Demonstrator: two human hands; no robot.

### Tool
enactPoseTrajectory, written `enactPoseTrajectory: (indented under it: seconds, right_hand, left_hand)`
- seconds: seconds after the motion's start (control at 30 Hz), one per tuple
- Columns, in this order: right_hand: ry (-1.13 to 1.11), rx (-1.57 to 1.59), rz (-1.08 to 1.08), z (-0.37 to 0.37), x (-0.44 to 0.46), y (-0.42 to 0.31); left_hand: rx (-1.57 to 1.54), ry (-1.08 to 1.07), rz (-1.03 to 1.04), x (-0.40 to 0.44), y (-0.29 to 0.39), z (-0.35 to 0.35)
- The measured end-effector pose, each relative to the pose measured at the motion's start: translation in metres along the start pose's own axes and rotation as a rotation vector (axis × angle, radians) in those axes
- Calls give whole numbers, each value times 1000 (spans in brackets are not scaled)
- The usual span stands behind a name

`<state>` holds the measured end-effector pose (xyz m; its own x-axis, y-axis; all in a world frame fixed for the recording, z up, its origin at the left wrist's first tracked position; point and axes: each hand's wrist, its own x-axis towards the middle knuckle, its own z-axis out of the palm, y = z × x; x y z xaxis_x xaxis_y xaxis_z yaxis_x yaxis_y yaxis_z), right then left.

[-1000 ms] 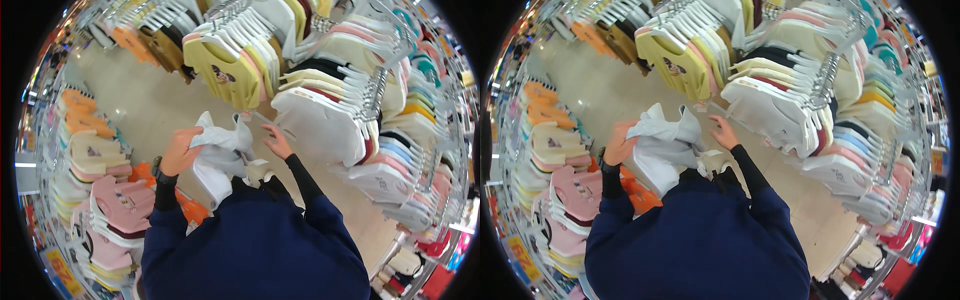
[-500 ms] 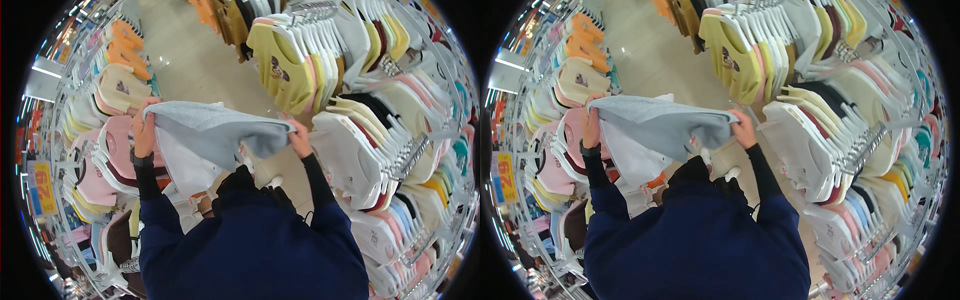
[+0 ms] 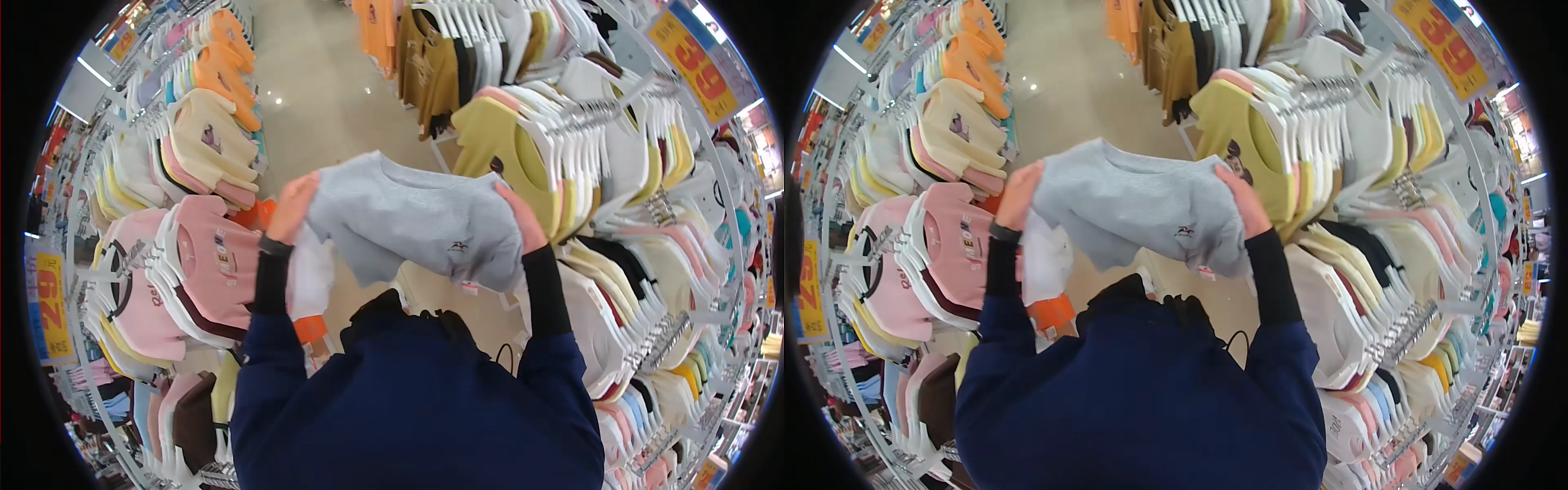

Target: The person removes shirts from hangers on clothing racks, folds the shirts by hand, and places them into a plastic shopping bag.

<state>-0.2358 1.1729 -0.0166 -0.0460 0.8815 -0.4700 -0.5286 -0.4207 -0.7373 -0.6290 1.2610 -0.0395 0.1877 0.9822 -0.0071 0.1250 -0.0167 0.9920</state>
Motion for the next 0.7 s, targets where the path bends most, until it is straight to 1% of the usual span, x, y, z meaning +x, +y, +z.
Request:
enactPoseTrajectory:
  seconds: [0.03,0.13,0.17,0.2,0.23,0.27,0.3,0.33,0.43,0.53,0.57,0.63,0.7]
  right_hand:
    - [17,-15,-35,21,15,9]
    - [78,-253,-124,68,53,50]
    - [42,-311,-93,95,53,52]
    - [5,-369,-64,121,54,54]
    - [-22,-309,-136,144,62,63]
    - [-45,-268,-137,158,73,63]
    - [-68,-227,-138,171,84,61]
    - [-93,-183,-138,180,95,58]
    - [-154,-196,-135,192,131,57]
    - [-220,-305,-194,194,174,60]
    - [-211,-380,-232,193,186,58]
    - [-191,-528,-307,193,209,49]
    - [-348,-497,-528,193,225,33]
  left_hand:
    - [-14,-17,-37,5,-1,1]
    - [24,-37,31,8,7,22]
    - [48,-31,67,9,12,28]
    - [154,-21,121,10,19,31]
    - [258,-7,176,12,26,33]
    - [361,10,227,15,31,33]
    - [374,17,234,20,34,32]
    - [389,23,242,26,36,30]
    - [468,42,263,51,31,19]
    - [483,41,282,86,12,10]
    - [476,35,287,99,6,6]
    - [368,-43,270,132,4,-10]
    - [284,-100,258,163,8,-21]
